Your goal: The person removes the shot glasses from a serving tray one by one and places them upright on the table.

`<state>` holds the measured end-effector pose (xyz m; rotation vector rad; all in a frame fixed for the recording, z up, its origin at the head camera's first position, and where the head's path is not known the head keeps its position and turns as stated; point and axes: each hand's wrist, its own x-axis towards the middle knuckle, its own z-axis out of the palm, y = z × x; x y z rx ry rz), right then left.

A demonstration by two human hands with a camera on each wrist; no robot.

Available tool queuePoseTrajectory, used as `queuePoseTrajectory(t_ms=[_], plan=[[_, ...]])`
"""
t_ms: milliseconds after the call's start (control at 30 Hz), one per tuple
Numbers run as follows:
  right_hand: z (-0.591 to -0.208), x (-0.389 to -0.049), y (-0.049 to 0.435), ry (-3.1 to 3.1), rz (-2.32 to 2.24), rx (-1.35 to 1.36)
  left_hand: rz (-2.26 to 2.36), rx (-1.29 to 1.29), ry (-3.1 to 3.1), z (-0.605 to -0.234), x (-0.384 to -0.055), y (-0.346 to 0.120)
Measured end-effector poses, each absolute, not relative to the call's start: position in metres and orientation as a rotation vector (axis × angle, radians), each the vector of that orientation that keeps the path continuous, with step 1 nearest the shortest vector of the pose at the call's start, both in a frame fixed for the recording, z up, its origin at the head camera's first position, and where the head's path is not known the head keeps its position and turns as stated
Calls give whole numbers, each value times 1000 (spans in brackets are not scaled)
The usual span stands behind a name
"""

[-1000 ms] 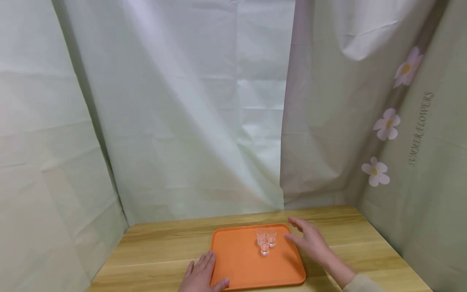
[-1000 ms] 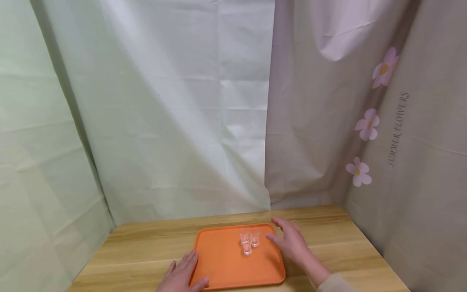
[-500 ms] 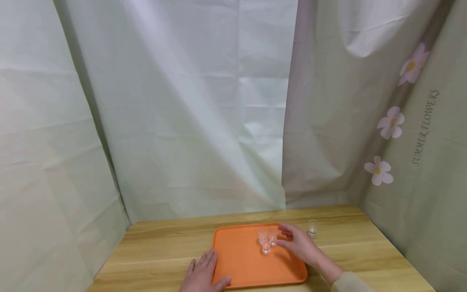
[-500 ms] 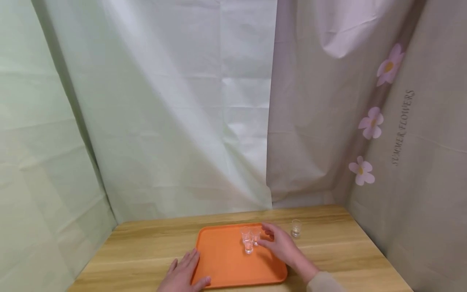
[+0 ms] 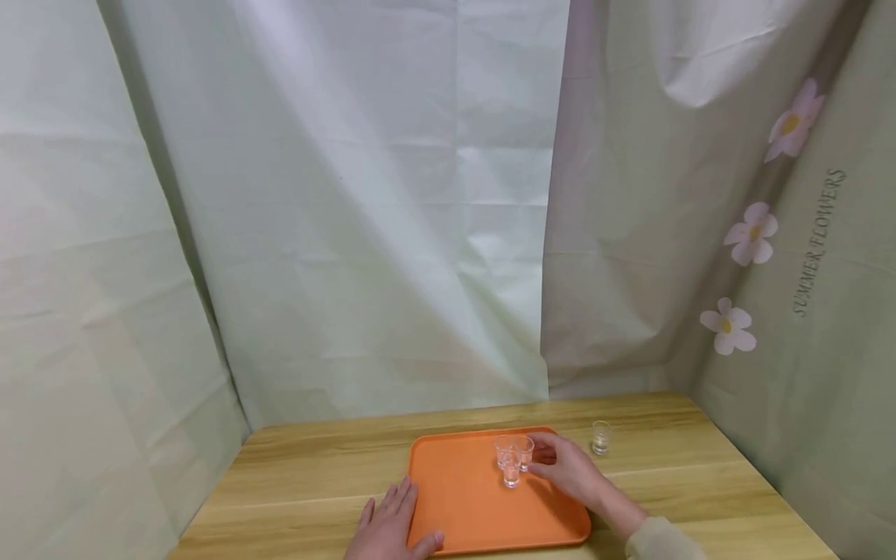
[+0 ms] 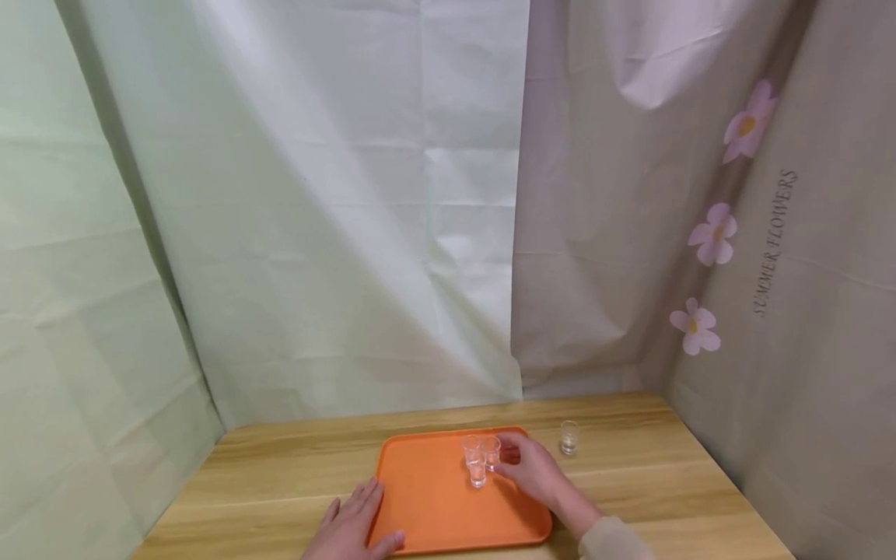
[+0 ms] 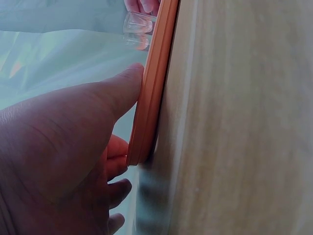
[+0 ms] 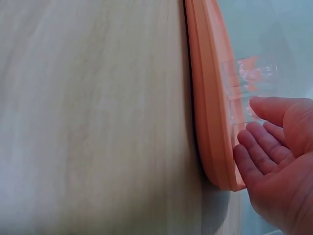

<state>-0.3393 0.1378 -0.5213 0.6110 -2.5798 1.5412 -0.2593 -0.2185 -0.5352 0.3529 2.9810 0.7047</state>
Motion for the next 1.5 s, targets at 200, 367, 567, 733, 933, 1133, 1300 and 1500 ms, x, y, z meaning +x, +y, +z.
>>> queuePoseTrajectory(t_ms=[200, 367, 567, 733, 933, 1133, 1300, 1500], plan=[[-520, -342, 134, -2587, 1545, 569, 711, 350, 2985, -534, -259, -219], [-521, -343, 132, -2578, 1571, 572, 716, 345, 2980, -535, -259, -219], [-522, -342, 130, -2577, 1558, 559, 721, 343, 2975, -536, -258, -218], [-523, -342, 130, -2583, 1551, 526, 719, 334, 2971, -534, -257, -218], [-523, -339, 131, -2559, 1526, 500, 724, 316, 2965, -532, -257, -217], [-517, -331, 138, -2568, 1526, 434, 720, 316, 2967, -530, -256, -216], [-511, -323, 150, -2560, 1550, 406, 703, 327, 2999, -530, -255, -216], [-508, -315, 165, -2564, 1518, 369, 671, 333, 3009, -533, -255, -216]])
